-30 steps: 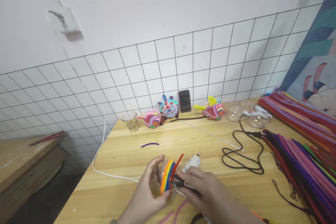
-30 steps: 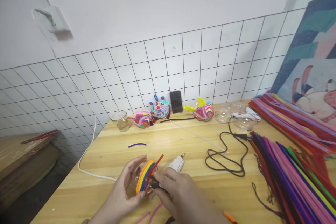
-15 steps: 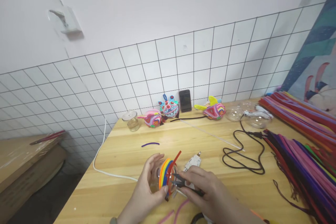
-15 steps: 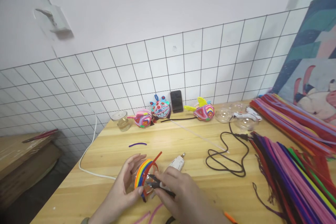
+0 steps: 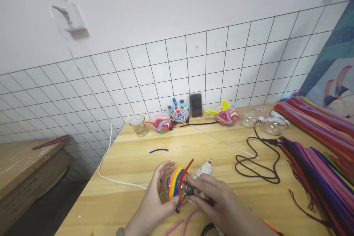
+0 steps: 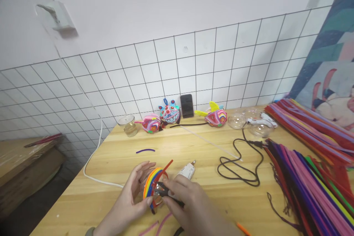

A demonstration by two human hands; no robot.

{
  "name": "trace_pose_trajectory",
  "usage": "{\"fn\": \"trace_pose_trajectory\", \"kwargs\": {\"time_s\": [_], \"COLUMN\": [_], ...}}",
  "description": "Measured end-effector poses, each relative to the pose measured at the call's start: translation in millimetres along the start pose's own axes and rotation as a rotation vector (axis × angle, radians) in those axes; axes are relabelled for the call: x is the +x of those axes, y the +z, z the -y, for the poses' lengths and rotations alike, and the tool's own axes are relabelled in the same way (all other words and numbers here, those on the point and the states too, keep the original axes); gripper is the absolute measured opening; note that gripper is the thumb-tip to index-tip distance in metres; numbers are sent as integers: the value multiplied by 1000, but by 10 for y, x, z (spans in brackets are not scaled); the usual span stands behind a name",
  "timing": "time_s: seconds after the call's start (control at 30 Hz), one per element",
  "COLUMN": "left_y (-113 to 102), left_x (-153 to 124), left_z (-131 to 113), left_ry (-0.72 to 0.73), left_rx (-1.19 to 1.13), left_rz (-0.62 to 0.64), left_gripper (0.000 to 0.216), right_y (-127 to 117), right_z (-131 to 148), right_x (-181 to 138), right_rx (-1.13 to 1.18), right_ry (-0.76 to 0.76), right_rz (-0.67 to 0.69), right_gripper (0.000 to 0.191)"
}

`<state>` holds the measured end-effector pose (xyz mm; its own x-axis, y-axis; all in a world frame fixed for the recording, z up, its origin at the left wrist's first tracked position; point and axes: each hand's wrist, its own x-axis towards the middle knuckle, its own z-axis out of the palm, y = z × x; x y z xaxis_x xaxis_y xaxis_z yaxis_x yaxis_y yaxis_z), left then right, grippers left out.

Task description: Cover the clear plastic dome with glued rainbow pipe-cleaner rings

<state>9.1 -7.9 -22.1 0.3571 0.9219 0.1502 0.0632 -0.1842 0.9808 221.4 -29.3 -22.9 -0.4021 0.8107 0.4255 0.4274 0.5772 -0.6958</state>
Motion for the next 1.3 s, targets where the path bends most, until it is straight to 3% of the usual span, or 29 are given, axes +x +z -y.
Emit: {"fn": "trace_pose_trajectory", "kwargs": {"time_s": [0.33, 0.5, 0.7, 0.9, 1.07, 1.3], "left_y": [-6, -10, -9, -7, -12, 4], "left_x": [-3, -3, 4, 7, 10, 13], "left_z": [68, 96, 47, 25, 23, -20], "left_ry": [40, 44, 37, 31, 25, 15], "left_rx": [-45, -65, -60, -66, -67, -66], "left_rz": [-11, -30, -6, -22, 1, -17], "left_gripper": [71, 73, 73, 74, 73, 73], "right_y": [-11, 8, 18, 19, 21, 41], "right_z": [7, 2, -21, -13, -4, -28], "right_x": [27, 22, 18, 21, 23, 17], "right_rx": [108, 125, 128, 148, 126, 129], "right_ry": [105, 71, 121, 72, 139, 89], "right_rz": [-127, -34, -155, -48, -128, -107], "right_gripper": [32, 34, 29, 30, 31, 30]}}
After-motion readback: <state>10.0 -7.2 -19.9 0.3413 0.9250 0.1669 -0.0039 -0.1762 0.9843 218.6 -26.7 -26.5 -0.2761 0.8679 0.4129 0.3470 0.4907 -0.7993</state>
